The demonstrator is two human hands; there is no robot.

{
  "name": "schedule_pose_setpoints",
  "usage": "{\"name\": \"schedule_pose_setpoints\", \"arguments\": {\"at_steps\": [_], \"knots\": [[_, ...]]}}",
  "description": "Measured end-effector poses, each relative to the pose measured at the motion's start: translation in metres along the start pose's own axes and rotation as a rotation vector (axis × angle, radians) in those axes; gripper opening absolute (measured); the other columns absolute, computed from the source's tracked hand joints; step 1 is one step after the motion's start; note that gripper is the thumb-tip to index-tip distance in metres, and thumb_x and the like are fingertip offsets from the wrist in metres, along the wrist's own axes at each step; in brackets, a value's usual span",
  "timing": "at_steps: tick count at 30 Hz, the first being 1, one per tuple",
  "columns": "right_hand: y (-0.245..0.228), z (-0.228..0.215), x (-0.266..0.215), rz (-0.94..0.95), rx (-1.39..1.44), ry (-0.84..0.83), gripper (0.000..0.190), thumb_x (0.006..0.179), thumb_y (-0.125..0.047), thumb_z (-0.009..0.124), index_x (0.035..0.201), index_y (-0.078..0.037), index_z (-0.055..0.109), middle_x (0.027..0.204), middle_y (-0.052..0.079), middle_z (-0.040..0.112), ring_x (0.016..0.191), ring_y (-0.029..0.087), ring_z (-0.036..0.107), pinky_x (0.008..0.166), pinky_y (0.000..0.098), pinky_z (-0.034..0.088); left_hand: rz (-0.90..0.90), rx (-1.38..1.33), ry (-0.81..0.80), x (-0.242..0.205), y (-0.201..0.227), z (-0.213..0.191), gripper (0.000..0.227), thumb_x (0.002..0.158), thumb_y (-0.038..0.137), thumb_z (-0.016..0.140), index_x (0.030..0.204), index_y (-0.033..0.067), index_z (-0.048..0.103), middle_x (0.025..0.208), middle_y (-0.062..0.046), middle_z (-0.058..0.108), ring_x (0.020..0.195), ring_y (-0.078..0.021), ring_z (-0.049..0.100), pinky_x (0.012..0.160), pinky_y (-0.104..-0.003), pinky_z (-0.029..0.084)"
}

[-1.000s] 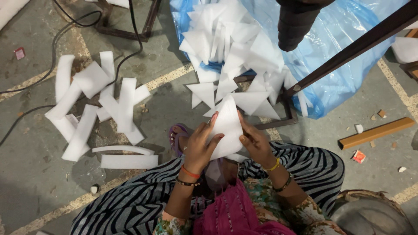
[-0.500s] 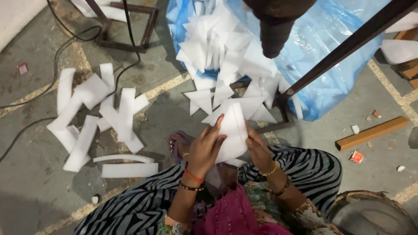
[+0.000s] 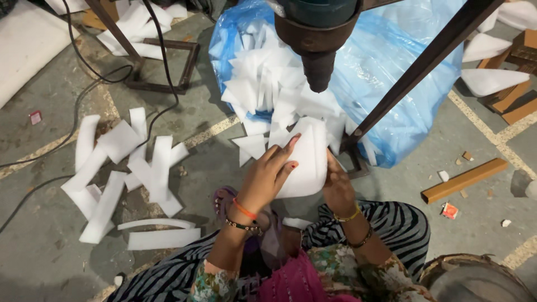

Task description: The person sits on the floor and folds white foam pieces into triangular shapes by hand. They repeatedly pick up flat foam strips, fold them, and place the finished pieces into a blue plastic bag.

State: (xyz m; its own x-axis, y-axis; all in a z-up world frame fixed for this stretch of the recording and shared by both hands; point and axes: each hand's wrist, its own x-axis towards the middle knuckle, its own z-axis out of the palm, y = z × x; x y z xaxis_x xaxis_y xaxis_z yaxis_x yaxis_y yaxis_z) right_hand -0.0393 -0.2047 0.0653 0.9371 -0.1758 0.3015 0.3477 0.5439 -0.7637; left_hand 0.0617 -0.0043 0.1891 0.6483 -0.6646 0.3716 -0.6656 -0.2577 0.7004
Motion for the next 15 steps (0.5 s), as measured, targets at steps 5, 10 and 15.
{"name": "schedule_pose_setpoints", "arguments": {"at_steps": [5,10,15], "knots": [[-0.008,-0.006,0.015,0.002,0.060,-0.033,0.085,0.103,-0.042,0.057,0.164,0.008,0.024,0.162,0.018,0.044,0.145,0.023,0.047,0.121,0.0397,0.035,-0.017,0.040,-0.020,0.015,0.004,-0.008,0.054,0.106,0.033,0.057,0.157,0.0283,0.041,0.102,-0.009,0.064,0.082,-0.0303,0.065,0.070,-0.040,0.053],[-0.025,0.005,0.076,-0.069,-0.151,-0.025,0.081,0.111,-0.058,0.035,0.161,0.006,0.030,0.160,0.015,0.048,0.142,0.022,0.050,0.123,0.0394,0.037,0.028,-0.057,0.018,0.051,-0.014,-0.021,0.053,0.107,0.028,0.051,0.159,0.0263,0.038,0.105,-0.011,0.063,0.093,-0.0284,0.071,0.082,-0.039,0.056],[-0.077,0.046,0.130,-0.040,-0.306,-0.075,0.096,0.103,-0.073,0.019,0.162,0.002,0.033,0.161,0.014,0.048,0.146,0.023,0.051,0.125,0.0373,0.038,-0.025,0.049,0.081,0.106,-0.022,-0.042,0.028,0.107,0.029,0.057,0.126,0.0094,0.052,0.099,-0.018,0.066,0.094,-0.0369,0.066,0.083,-0.045,0.051]]}}
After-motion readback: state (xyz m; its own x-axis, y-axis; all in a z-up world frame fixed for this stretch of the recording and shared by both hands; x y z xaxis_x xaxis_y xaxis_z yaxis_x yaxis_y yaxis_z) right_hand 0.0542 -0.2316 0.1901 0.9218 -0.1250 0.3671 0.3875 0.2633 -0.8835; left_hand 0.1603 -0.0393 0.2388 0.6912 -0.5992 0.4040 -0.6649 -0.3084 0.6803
